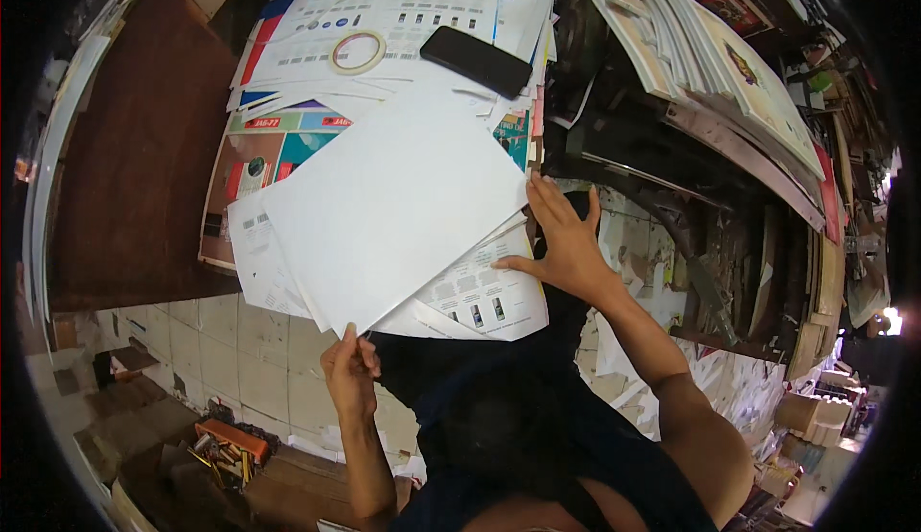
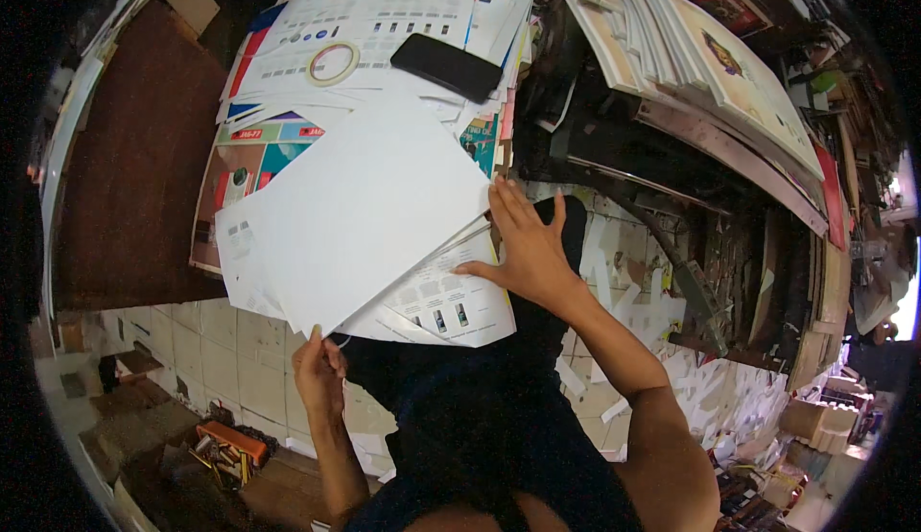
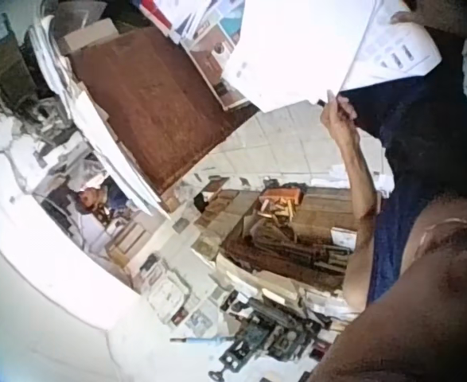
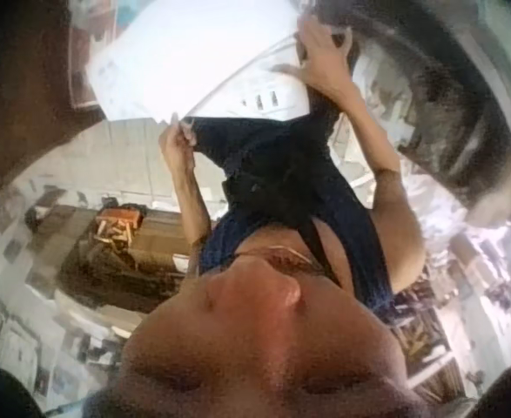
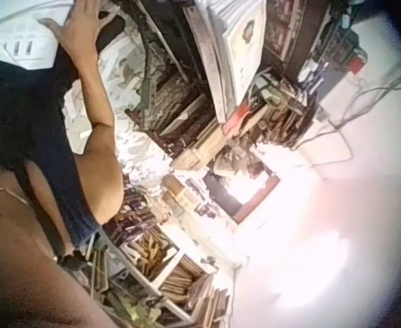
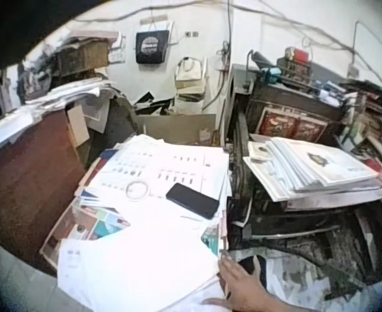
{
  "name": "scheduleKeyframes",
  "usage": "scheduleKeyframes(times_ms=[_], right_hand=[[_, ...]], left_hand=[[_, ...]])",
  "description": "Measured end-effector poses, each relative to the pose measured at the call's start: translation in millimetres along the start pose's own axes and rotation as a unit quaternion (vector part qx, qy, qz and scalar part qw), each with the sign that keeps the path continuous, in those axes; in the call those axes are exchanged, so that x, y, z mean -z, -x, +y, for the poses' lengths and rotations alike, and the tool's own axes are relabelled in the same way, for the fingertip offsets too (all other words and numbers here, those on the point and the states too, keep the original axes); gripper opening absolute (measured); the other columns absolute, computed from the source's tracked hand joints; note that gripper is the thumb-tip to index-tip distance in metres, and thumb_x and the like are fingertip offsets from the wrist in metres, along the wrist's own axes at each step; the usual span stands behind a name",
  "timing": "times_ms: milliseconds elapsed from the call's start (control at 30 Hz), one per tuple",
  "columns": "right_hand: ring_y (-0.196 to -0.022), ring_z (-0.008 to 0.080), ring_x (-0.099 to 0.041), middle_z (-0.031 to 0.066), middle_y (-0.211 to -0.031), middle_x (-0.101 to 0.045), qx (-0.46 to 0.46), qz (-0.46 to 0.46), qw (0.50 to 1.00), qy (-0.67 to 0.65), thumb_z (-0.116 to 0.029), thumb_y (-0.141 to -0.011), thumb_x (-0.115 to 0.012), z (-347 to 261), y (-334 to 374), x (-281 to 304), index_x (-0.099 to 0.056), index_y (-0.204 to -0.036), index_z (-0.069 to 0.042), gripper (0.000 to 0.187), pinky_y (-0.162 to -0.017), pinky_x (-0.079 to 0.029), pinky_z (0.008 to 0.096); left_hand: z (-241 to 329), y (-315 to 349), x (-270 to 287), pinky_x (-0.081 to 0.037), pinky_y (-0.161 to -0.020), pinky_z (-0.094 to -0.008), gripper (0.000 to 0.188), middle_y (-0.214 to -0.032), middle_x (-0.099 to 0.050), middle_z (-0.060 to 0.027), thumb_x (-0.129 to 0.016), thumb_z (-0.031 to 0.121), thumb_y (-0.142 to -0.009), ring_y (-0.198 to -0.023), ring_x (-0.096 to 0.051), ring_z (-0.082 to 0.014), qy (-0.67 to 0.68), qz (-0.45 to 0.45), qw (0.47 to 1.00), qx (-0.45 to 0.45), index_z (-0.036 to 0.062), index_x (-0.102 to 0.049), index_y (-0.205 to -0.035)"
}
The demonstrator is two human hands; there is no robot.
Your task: The person picks up a sheet of white paper from a stack on their lap, aligns it against a guide, and places it onto a stack on a nearby table.
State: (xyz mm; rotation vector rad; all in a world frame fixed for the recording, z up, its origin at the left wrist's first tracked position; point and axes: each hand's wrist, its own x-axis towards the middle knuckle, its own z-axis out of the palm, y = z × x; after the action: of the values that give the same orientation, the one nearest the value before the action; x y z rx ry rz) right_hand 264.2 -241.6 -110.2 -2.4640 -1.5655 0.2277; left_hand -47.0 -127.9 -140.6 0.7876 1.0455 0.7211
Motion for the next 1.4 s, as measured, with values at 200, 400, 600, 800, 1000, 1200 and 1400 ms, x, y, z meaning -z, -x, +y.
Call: scheduleKeyframes(times_ms=[200, 400, 600, 800, 1000, 1200, 1400], right_hand=[[-0.143, 0.0271, -0.030, 0.0137, -0.154, -0.033, 0.185, 0.064, 0.981, -0.003, -0.022, -0.074, -0.077, -62, -14, 17, -0.040, -0.146, -0.014, 0.081, -0.107, -0.022, 0.0627], [-0.107, 0.0258, -0.065, 0.0096, -0.113, -0.068, 0.284, 0.302, 0.890, -0.190, 0.002, -0.067, -0.068, -41, -56, 41, -0.065, -0.115, -0.006, 0.049, -0.089, -0.051, 0.0391], [-0.092, 0.0151, -0.066, 0.0075, -0.101, -0.071, 0.070, 0.475, 0.736, -0.476, -0.011, -0.092, -0.065, -14, -38, 168, -0.069, -0.104, 0.000, 0.017, -0.080, -0.052, 0.0296], [-0.097, 0.0206, -0.065, 0.0095, -0.115, -0.064, 0.142, 0.573, 0.543, -0.597, -0.017, -0.095, -0.063, 81, -18, 263, -0.053, -0.125, 0.004, 0.037, -0.083, -0.054, 0.0353], [-0.072, 0.0212, -0.066, 0.0130, -0.098, -0.064, -0.220, 0.491, 0.596, -0.596, -0.030, -0.093, -0.064, 188, 20, 224, -0.050, -0.124, -0.008, 0.040, -0.048, -0.054, 0.0308], [-0.041, 0.0114, -0.046, 0.0018, -0.054, -0.051, -0.342, 0.479, 0.616, -0.524, -0.052, -0.081, -0.074, 202, 33, 223, -0.053, -0.069, -0.009, 0.048, -0.037, -0.035, 0.0233], [-0.039, 0.0090, -0.042, -0.0015, -0.051, -0.046, -0.347, 0.488, 0.622, -0.504, -0.058, -0.077, -0.075, 195, 26, 216, -0.050, -0.065, -0.013, 0.053, -0.037, -0.034, 0.0212]], left_hand=[[36, 41, -35, -0.031, -0.035, -0.0255, 0.048, -0.043, -0.042, -0.0060, -0.054, 0.028, -0.095, -0.034, -0.038, -0.0145, -0.033, -0.034, 0.990, -0.129, -0.0031, -0.056, -0.057], [45, 37, -47, -0.044, -0.048, -0.0269, 0.055, -0.059, -0.056, -0.0143, -0.043, 0.038, -0.100, -0.050, -0.053, -0.0173, 0.012, -0.229, 0.938, -0.261, -0.0143, -0.059, -0.098], [44, 35, -54, -0.044, -0.054, -0.0281, 0.055, -0.063, -0.057, -0.0127, -0.053, 0.043, -0.095, -0.054, -0.054, -0.0176, -0.048, -0.262, 0.936, -0.229, -0.0110, -0.062, -0.099], [38, 26, -44, -0.044, -0.058, -0.0281, 0.049, -0.065, -0.056, -0.0101, -0.055, 0.038, -0.094, -0.059, -0.054, -0.0160, -0.028, -0.261, 0.941, -0.216, -0.0098, -0.062, -0.101], [29, 15, -23, -0.042, -0.058, -0.0274, 0.040, -0.067, -0.057, -0.0086, -0.057, 0.031, -0.092, -0.061, -0.054, -0.0150, -0.005, -0.249, 0.938, -0.241, -0.0077, -0.061, -0.101], [32, 19, -10, -0.038, -0.058, -0.0274, 0.037, -0.064, -0.054, -0.0068, -0.054, 0.031, -0.098, -0.058, -0.049, -0.0135, -0.023, -0.249, 0.936, -0.248, -0.0054, -0.059, -0.103], [28, 22, -9, -0.039, -0.058, -0.0276, 0.032, -0.065, -0.053, -0.0065, -0.053, 0.026, -0.098, -0.059, -0.049, -0.0136, -0.003, -0.247, 0.931, -0.269, -0.0052, -0.059, -0.103]])
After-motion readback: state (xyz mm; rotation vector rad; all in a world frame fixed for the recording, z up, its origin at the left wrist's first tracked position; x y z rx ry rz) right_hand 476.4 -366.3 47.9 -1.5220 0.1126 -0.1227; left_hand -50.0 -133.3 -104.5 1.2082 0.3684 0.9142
